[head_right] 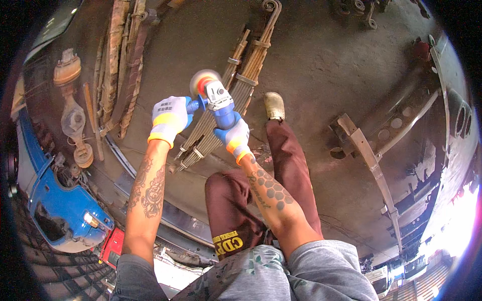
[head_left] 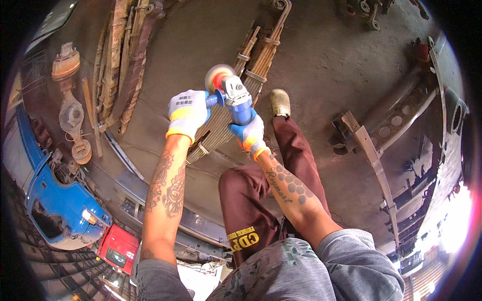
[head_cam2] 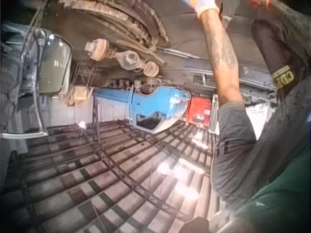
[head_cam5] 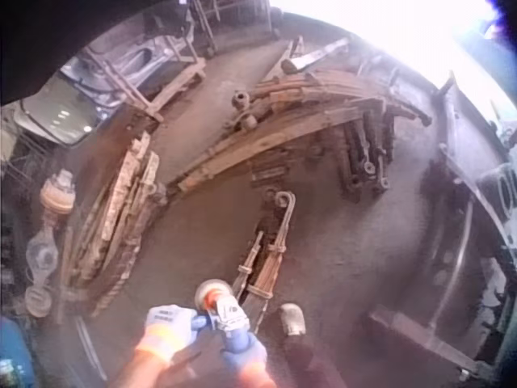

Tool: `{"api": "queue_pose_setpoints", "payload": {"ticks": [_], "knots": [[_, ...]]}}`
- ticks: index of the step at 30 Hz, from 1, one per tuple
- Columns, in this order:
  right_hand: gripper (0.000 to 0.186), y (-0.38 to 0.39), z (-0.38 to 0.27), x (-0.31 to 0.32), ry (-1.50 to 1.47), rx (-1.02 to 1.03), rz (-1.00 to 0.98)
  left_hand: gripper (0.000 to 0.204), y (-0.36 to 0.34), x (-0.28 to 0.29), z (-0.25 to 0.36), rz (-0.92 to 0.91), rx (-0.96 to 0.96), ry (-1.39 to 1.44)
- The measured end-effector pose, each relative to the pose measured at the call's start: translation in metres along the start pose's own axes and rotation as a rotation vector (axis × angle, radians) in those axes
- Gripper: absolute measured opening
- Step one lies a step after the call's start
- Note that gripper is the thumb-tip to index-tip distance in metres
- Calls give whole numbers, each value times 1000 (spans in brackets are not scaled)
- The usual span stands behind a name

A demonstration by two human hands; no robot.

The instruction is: The person uses an angle grinder to deburr and smooth the ends of a bundle of metal rods. The person holds the grinder with both hands and moves it along the rod ends, generating sparks as material is removed.

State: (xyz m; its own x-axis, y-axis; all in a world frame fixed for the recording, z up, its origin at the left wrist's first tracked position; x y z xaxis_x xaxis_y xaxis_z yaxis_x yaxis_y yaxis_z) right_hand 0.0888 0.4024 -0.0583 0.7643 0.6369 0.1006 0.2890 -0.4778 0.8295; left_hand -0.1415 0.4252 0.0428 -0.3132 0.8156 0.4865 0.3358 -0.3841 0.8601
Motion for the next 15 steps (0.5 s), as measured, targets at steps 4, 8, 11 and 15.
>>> {"api": "queue_pose_setpoints", "payload": {"ticks": [4,8,11,15], "knots": [[60,-11,4,-2,5,-19,2,16,-10,-1,2,-8,25,17],[63,-11,10,3,28,-60,10,19,-18,-7,6,-42,-23,-8],[64,-8,15,-1,25,-77,23,21,-20,-8,6,-95,-41,-22],[65,-4,15,-13,32,-80,97,22,-31,-7,-5,-91,-81,-14]]}}
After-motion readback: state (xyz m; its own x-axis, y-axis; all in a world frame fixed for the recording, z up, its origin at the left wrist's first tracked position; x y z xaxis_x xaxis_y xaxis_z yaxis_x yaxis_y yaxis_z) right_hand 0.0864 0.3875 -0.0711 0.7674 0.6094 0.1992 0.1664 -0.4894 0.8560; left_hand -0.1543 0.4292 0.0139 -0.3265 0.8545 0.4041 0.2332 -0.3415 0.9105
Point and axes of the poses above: each hand's wrist, its own y-axis away from the middle knuckle, its own x-axis out of the back of the hand, z = x × y, the point moved 8 cm from there along -y, towards the middle knuckle, and after that the axes turned 7 degrees about -y, right-handed, at the moved point
